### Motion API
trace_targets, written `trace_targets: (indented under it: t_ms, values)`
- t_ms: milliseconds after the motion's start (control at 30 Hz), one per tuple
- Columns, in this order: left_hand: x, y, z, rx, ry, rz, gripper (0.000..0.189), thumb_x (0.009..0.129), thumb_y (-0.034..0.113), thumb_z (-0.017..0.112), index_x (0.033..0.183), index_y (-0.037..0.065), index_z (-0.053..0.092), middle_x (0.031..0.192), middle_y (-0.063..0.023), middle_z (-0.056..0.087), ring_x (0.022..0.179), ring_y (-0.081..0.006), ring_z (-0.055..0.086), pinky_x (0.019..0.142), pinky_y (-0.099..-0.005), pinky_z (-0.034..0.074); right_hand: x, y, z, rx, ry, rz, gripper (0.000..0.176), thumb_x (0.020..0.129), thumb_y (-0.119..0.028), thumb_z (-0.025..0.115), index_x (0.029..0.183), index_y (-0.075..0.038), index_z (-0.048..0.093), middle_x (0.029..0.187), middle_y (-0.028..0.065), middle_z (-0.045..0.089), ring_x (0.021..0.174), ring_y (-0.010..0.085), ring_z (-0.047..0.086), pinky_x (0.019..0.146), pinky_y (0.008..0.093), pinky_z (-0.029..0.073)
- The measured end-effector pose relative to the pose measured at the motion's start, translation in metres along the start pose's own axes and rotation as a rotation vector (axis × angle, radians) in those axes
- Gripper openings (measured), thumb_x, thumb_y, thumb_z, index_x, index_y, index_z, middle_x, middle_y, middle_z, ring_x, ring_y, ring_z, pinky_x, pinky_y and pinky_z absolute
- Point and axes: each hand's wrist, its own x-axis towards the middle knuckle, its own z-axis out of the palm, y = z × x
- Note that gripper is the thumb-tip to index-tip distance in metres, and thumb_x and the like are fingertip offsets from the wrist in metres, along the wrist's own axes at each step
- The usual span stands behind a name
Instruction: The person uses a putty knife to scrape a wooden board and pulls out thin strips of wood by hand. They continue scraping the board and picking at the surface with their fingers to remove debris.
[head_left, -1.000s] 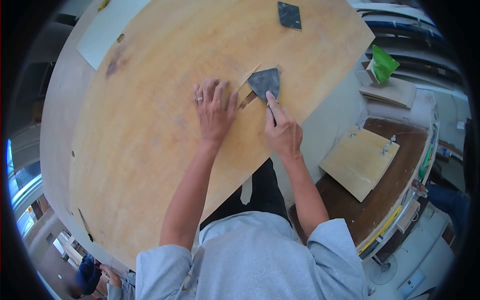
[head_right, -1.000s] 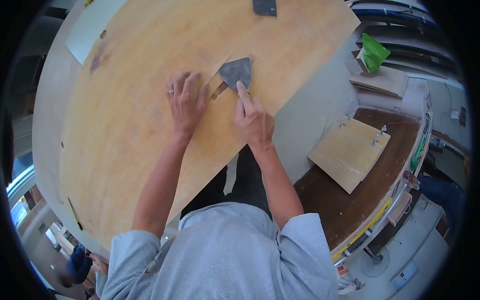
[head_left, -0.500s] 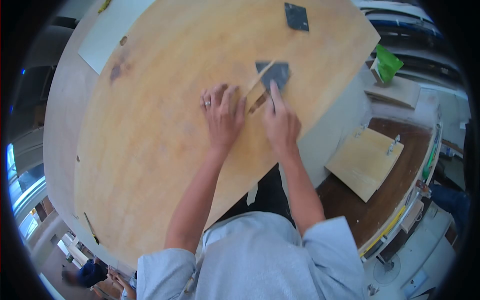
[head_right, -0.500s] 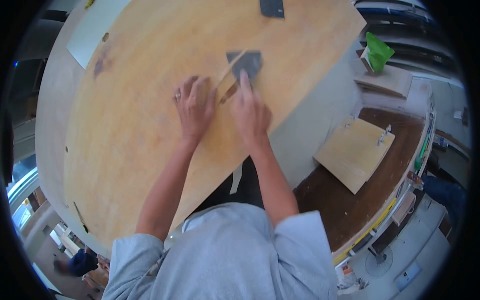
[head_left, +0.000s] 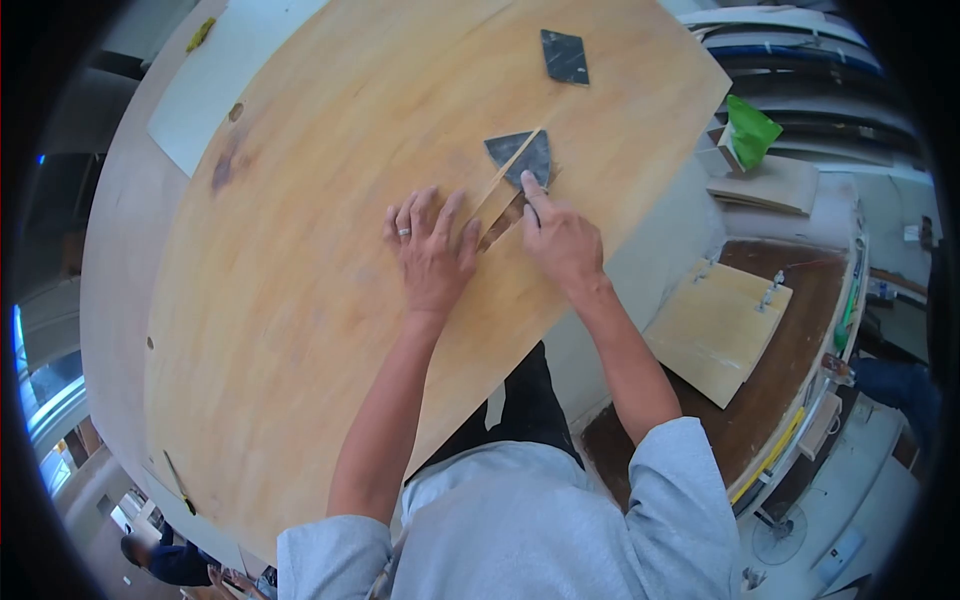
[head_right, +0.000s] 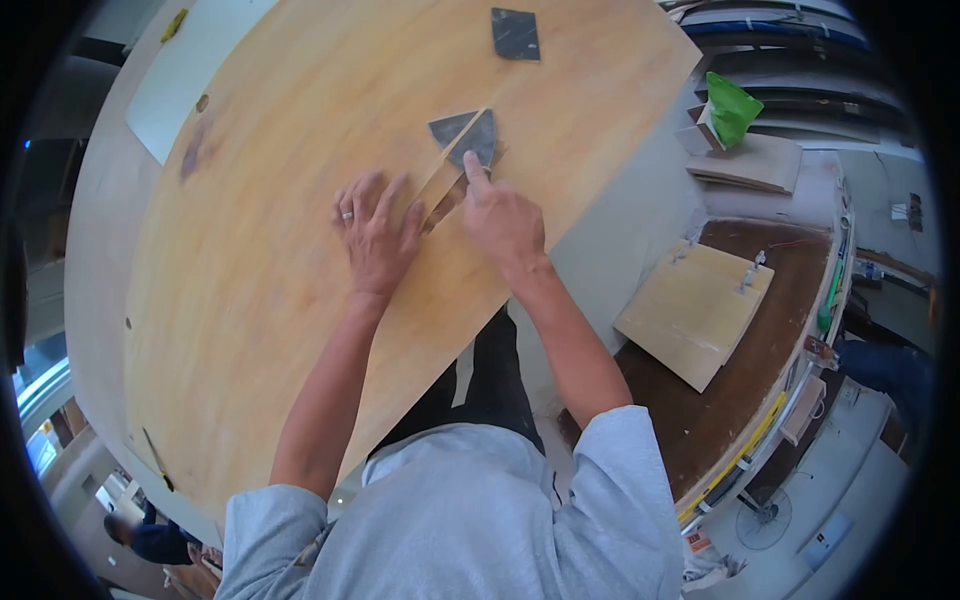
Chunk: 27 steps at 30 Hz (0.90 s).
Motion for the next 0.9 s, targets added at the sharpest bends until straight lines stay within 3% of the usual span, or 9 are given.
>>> trace_targets:
  t_ms: [167,267,433,567,767,900]
  values:
    - [0.005,0.007,0.008,0.021,0.020,-0.006,0.041,0.094,0.036,0.082,0.132,0.019,0.077,0.138,-0.0074,0.064,0.135,-0.0296,0.057,0.128,-0.0567,0.026,-0.007,0.002,0.015,0.012,0.097,-0.039,0.055,0.106,-0.029,0.061,0.160,-0.022,0.057,0.091,0.0227,0.073,0.075,0.0444,0.075,0.071,0.0551,0.062]
    - [0.019,0.015,0.021,-0.019,0.045,0.024,0.035,0.094,0.036,0.083,0.124,0.018,0.079,0.131,-0.0057,0.069,0.127,-0.0291,0.060,0.126,-0.0562,0.028,-0.008,0.003,0.020,0.068,0.092,0.010,0.054,0.107,-0.032,0.063,0.160,-0.027,0.058,0.092,0.0200,0.073,0.082,0.0444,0.074,0.074,0.0558,0.061]
    - [0.031,0.027,0.041,-0.073,0.072,-0.002,0.019,0.096,0.027,0.082,0.111,0.016,0.081,0.119,-0.0048,0.072,0.121,-0.0290,0.062,0.124,-0.0546,0.031,-0.011,0.007,0.021,0.123,0.105,-0.022,0.054,0.106,-0.029,0.064,0.159,-0.027,0.059,0.090,0.0189,0.072,0.078,0.0439,0.073,0.071,0.0559,0.060]
    - [0.036,0.033,0.051,-0.162,0.113,-0.055,0.014,0.095,0.020,0.080,0.105,0.012,0.077,0.123,-0.0071,0.067,0.127,-0.0310,0.058,0.126,-0.0572,0.028,-0.011,0.008,0.023,0.110,0.144,-0.043,0.056,0.104,-0.025,0.065,0.159,-0.022,0.059,0.088,0.0179,0.068,0.069,0.0412,0.072,0.063,0.0532,0.061]
    - [0.043,0.032,0.049,-0.146,0.078,-0.104,0.010,0.094,0.017,0.081,0.101,0.011,0.077,0.131,-0.0104,0.060,0.136,-0.0359,0.047,0.123,-0.0542,0.028,-0.029,0.000,0.026,0.164,0.234,0.055,0.051,0.104,-0.023,0.065,0.155,-0.023,0.065,0.083,0.0127,0.067,0.066,0.0384,0.071,0.060,0.0523,0.059]
    - [0.046,0.035,0.046,-0.158,0.059,-0.134,0.013,0.092,0.018,0.081,0.101,0.009,0.076,0.132,-0.0099,0.059,0.138,-0.0338,0.049,0.128,-0.0567,0.023,-0.032,0.000,0.020,0.184,0.194,0.116,0.050,0.104,-0.023,0.065,0.154,-0.025,0.066,0.086,0.0138,0.072,0.073,0.0407,0.072,0.065,0.0520,0.059]
